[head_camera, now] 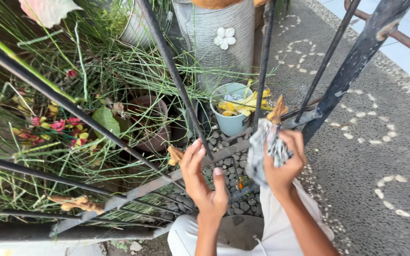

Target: Cleaning a metal gate and a window sill with a cloth.

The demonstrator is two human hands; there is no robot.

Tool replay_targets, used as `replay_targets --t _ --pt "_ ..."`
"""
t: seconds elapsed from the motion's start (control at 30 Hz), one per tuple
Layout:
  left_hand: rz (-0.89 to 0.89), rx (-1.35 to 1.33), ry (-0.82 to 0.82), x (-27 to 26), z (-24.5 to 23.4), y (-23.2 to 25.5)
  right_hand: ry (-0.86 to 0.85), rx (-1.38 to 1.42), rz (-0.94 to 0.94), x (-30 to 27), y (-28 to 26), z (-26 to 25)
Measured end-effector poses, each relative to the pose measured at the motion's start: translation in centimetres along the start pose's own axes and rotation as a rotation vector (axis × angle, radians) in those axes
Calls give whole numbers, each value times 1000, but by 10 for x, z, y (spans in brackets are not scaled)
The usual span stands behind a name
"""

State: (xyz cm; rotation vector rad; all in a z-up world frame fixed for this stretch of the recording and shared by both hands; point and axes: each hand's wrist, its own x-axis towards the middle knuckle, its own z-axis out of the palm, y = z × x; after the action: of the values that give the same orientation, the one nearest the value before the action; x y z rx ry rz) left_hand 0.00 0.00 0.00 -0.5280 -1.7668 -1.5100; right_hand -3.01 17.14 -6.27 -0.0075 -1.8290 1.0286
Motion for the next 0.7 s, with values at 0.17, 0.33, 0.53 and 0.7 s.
replay_targets --t 0.17,0.33,0.53,0.7 --pt "-92 -6 -98 1 -19 11 43 48 3 -13 -27 11" --pt "-188 61 -153 -9 -28 5 -99 52 48 -31 -27 -3" --pt "-268 72 -126 -14 -22 14 -192 77 -74 -26 -70 26" --pt "-180 -82 15 -30 -30 2 -255 110 -37 -84 -21 29"
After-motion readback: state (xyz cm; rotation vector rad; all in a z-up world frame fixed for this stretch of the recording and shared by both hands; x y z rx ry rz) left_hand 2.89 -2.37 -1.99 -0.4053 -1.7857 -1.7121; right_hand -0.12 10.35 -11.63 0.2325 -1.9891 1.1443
